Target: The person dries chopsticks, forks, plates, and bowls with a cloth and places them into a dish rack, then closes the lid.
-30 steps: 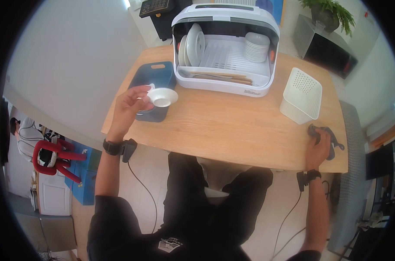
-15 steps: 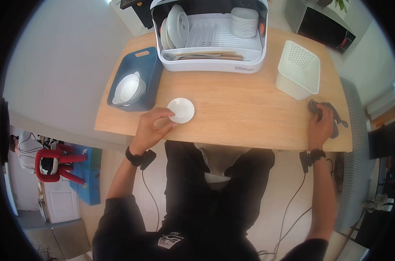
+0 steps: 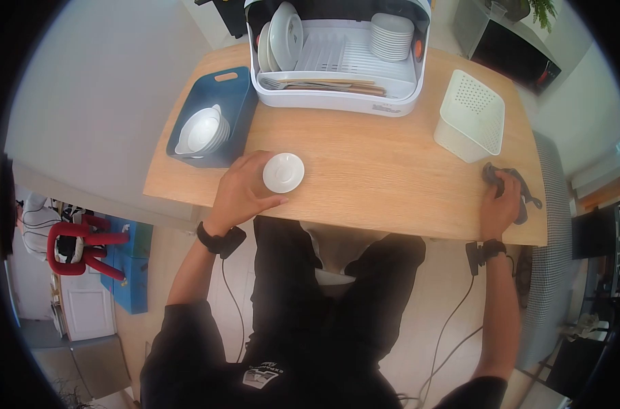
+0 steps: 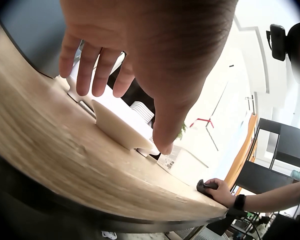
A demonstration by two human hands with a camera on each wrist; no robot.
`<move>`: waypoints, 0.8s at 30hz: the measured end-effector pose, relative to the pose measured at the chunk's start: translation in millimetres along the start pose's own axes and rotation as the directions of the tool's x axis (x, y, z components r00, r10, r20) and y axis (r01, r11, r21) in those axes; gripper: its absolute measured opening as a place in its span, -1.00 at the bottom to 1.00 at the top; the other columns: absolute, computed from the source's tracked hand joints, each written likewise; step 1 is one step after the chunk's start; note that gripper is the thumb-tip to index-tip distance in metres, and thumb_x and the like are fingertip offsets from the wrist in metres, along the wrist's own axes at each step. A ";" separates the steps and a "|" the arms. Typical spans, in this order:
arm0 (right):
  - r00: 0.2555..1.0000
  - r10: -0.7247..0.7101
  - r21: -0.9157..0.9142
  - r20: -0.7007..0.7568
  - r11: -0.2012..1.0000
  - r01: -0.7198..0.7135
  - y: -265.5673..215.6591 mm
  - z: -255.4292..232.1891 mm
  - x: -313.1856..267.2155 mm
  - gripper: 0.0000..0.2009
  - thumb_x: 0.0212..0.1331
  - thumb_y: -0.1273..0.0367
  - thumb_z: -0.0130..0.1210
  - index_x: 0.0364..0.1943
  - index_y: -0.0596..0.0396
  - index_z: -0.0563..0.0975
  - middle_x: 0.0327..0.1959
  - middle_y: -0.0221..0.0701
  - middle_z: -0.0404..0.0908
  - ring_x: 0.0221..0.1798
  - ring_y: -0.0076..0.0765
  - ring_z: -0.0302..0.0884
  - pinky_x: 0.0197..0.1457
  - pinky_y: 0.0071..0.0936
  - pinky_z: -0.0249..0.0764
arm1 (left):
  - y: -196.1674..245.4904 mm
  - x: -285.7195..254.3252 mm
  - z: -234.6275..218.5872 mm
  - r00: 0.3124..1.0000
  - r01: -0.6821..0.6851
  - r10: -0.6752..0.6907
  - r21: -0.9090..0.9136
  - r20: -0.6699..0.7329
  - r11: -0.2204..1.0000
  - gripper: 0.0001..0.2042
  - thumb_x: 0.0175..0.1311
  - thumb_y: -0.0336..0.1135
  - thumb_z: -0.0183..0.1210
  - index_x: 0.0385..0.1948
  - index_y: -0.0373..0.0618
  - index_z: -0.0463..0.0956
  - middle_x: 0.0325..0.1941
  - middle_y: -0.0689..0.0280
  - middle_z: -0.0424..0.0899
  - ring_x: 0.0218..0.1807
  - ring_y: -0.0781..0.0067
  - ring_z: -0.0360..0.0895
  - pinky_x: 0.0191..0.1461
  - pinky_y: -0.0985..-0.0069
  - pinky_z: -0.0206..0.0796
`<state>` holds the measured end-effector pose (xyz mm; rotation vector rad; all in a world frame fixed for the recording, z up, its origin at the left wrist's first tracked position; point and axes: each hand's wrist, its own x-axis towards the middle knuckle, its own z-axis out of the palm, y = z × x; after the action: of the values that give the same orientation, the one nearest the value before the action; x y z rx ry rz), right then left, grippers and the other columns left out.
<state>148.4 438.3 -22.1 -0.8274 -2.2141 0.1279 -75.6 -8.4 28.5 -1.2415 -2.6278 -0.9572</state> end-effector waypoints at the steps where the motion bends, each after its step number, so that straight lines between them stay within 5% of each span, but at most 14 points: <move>1: 1.000 0.009 0.002 0.004 1.000 -0.009 -0.1 -0.3 -0.1 -0.72 0.14 0.61 0.15 -0.06 0.07 0.59 0.01 -0.33 0.62 0.06 -0.10 0.61 0.12 -0.30 0.51 | -2.4 0.6 1.4 1.000 0.002 -0.002 -0.001 -0.006 1.000 -0.27 -0.17 -0.19 0.59 0.15 -0.12 0.50 0.16 0.08 0.60 0.22 -0.01 0.50 0.29 0.19 0.36; 7: 1.000 -0.009 0.016 -0.013 1.000 0.009 3.4 2.4 -0.8 -0.71 0.12 0.61 0.13 -0.07 0.08 0.59 0.02 -0.31 0.61 0.09 -0.05 0.58 0.14 -0.26 0.49 | -16.2 6.2 13.7 1.000 -0.003 0.003 0.016 0.003 1.000 -0.04 -0.24 -0.01 0.60 0.32 -0.17 0.35 0.18 0.07 0.59 0.34 -0.06 0.40 0.44 0.09 0.16; 24: 1.000 0.002 0.030 -0.007 1.000 -0.002 -3.3 -1.0 0.0 -0.72 0.08 0.61 0.12 -0.09 0.08 0.58 -0.02 -0.29 0.59 0.08 -0.03 0.56 0.13 -0.22 0.46 | 1.8 11.9 23.4 0.990 -0.132 0.120 -0.182 -0.076 0.974 -0.09 -0.28 -0.27 0.56 0.32 -0.10 0.38 0.16 0.05 0.58 0.24 -0.05 0.47 0.34 0.14 0.30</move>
<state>147.4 435.6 -20.3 -0.8128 -2.1997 0.1585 -77.9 13.7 14.5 -1.3727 -2.4229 -1.2215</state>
